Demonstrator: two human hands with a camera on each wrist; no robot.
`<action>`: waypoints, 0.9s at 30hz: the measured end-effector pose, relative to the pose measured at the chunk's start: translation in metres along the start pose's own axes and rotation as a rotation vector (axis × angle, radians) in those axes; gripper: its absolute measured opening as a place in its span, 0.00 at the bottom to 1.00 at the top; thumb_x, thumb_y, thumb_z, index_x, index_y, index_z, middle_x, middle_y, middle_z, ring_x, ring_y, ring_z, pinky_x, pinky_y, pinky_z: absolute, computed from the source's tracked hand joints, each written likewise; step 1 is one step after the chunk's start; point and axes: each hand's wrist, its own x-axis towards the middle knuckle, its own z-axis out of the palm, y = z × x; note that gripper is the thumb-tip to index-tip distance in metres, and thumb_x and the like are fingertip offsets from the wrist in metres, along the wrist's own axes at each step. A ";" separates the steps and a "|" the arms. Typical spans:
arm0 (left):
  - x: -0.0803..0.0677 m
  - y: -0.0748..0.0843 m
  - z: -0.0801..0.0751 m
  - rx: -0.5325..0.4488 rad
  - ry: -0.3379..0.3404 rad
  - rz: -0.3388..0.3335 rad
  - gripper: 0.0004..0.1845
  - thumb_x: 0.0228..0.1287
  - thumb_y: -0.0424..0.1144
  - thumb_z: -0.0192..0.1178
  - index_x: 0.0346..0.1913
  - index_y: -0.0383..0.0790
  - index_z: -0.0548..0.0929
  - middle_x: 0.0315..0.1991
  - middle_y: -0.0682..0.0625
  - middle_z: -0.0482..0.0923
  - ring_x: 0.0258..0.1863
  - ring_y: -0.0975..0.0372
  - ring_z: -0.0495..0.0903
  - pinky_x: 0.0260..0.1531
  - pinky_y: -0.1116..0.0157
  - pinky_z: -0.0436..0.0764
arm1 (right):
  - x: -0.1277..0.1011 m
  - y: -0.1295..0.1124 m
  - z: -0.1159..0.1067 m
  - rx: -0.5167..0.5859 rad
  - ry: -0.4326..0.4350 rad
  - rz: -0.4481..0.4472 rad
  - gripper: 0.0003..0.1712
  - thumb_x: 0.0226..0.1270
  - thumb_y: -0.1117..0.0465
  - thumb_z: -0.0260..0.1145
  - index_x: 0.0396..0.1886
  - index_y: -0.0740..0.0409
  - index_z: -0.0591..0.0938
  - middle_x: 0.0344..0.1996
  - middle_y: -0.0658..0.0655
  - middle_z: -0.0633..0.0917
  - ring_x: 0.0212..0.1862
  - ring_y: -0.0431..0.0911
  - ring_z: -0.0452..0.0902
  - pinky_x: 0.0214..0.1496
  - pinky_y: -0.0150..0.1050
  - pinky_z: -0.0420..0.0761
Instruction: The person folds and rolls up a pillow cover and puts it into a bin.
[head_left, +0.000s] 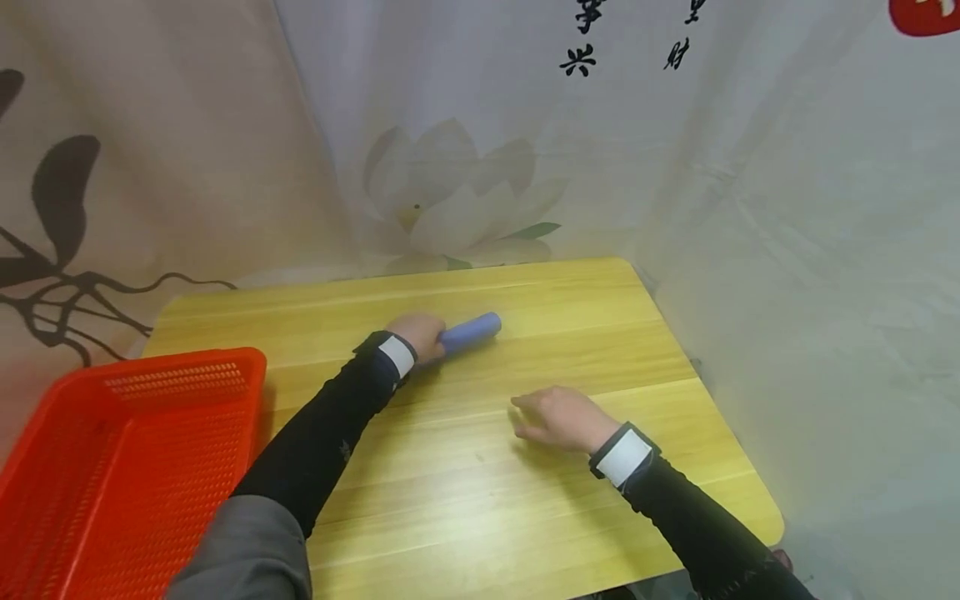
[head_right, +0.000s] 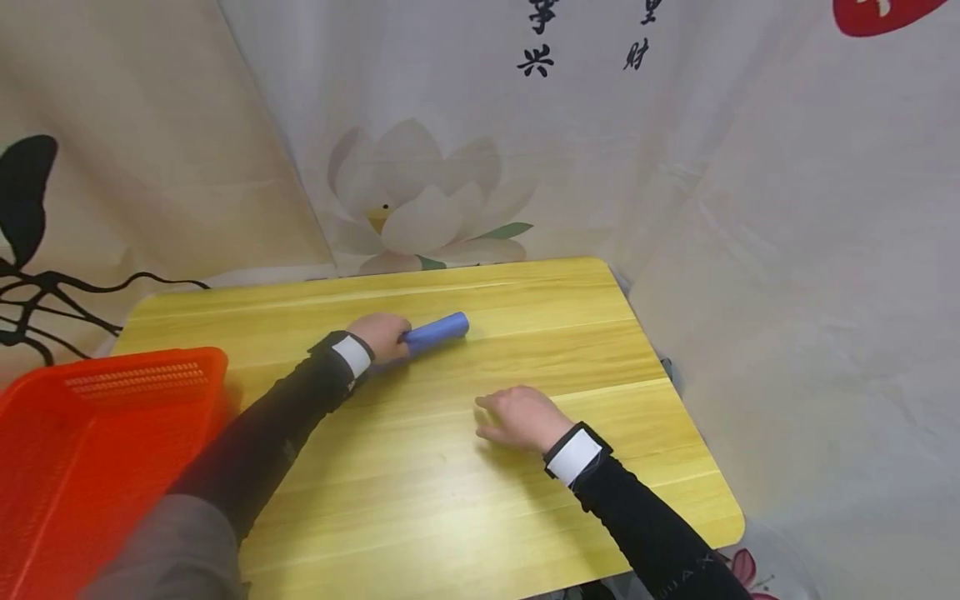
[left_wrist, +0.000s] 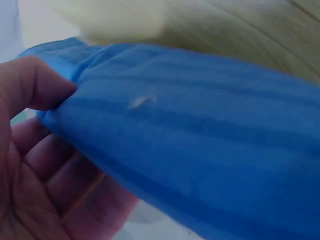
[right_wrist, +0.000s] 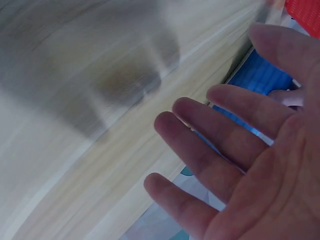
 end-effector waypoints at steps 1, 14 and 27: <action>-0.002 -0.002 -0.004 -0.013 -0.021 -0.011 0.08 0.71 0.37 0.66 0.34 0.37 0.81 0.29 0.50 0.77 0.30 0.57 0.74 0.36 0.58 0.77 | 0.001 0.000 -0.001 -0.007 -0.011 0.007 0.31 0.76 0.49 0.71 0.69 0.66 0.81 0.61 0.66 0.86 0.62 0.60 0.85 0.67 0.55 0.81; -0.043 -0.033 -0.045 -0.073 -0.034 -0.029 0.15 0.70 0.37 0.63 0.27 0.42 0.70 0.24 0.52 0.65 0.25 0.59 0.67 0.30 0.63 0.66 | 0.016 0.012 -0.003 -0.059 -0.079 0.018 0.31 0.76 0.49 0.70 0.68 0.66 0.82 0.57 0.67 0.88 0.57 0.61 0.86 0.63 0.57 0.84; -0.140 -0.059 -0.098 -0.040 0.062 -0.103 0.07 0.68 0.34 0.64 0.32 0.36 0.79 0.26 0.48 0.73 0.27 0.54 0.73 0.32 0.57 0.72 | 0.036 0.016 -0.005 -0.019 -0.121 -0.037 0.32 0.77 0.48 0.69 0.70 0.66 0.80 0.60 0.68 0.86 0.62 0.63 0.84 0.67 0.59 0.80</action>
